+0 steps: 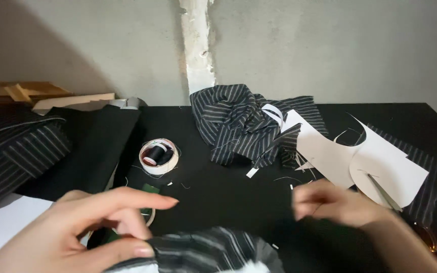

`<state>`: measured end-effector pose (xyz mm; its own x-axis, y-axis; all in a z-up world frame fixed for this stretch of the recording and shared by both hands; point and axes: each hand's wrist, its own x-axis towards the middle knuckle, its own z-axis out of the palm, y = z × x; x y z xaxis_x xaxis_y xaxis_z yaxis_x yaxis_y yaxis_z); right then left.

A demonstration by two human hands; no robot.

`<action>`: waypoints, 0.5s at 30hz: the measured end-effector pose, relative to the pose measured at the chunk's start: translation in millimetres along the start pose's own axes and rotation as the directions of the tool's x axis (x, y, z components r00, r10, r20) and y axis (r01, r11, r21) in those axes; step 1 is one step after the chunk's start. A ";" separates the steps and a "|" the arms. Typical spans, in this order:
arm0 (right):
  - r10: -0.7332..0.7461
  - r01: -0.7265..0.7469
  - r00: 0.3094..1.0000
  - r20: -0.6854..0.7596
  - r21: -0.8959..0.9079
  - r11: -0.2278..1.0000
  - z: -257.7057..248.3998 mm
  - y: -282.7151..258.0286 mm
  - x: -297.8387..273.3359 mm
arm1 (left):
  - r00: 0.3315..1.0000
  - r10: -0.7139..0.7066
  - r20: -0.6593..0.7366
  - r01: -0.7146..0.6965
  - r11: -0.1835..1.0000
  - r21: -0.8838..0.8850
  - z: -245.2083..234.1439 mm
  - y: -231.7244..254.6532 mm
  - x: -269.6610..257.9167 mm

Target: Hand-sewing fabric edges around a template and trimming excess material with scissors

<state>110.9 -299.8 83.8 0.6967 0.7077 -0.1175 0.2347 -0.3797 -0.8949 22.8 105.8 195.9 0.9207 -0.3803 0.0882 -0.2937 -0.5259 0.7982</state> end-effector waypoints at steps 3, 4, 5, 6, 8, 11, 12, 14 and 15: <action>0.143 -0.147 0.979 -0.144 -0.016 0.989 -49.4 27.5 -32.8 | 0.999 -0.030 0.039 0.030 1.000 0.008 -7.7 -8.3 -0.9; 0.140 -0.144 0.980 -0.141 -0.019 0.989 -57.6 20.5 -37.8 | 0.999 -0.032 0.035 0.032 0.999 0.008 -8.3 -3.7 0.7; 0.213 -0.228 0.960 -0.184 -0.063 0.972 -66.0 13.4 -42.7 | 0.970 -0.235 0.061 0.231 0.971 0.064 -9.0 1.0 2.4; 0.282 -0.313 0.931 -0.232 -0.105 0.944 -75.1 6.2 -48.5 | 0.901 -0.427 0.076 0.416 0.901 0.121 -9.1 5.5 4.8; 0.451 -0.519 0.841 -0.297 -0.210 0.829 -78.9 -11.8 -51.2 | 0.891 -0.449 0.066 0.433 0.885 0.170 -8.5 9.5 4.2; 0.523 -0.668 0.744 -0.417 -0.426 0.610 -98.0 7.3 -69.5 | 0.886 -0.460 0.064 0.437 0.872 0.220 -8.8 9.1 3.1; 0.453 -0.632 0.775 -0.440 -0.556 0.540 -106.8 21.0 -77.9 | 0.891 -0.448 0.068 0.425 0.878 0.221 -9.3 8.2 2.9; 0.140 -0.469 0.873 -0.467 -0.727 0.502 -128.5 70.0 -104.5 | 0.915 -0.399 0.069 0.375 0.900 0.222 -9.9 5.4 2.1; -0.188 -0.322 0.889 -0.418 -0.861 0.393 -138.9 94.2 -116.5 | 0.935 -0.348 0.068 0.326 0.918 0.225 -10.9 3.9 0.9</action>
<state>146.0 -500.8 73.0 0.8584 0.4516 0.2434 0.4521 -0.8901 0.0572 25.2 111.7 205.6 0.9454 -0.2244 -0.2364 -0.0277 -0.7778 0.6279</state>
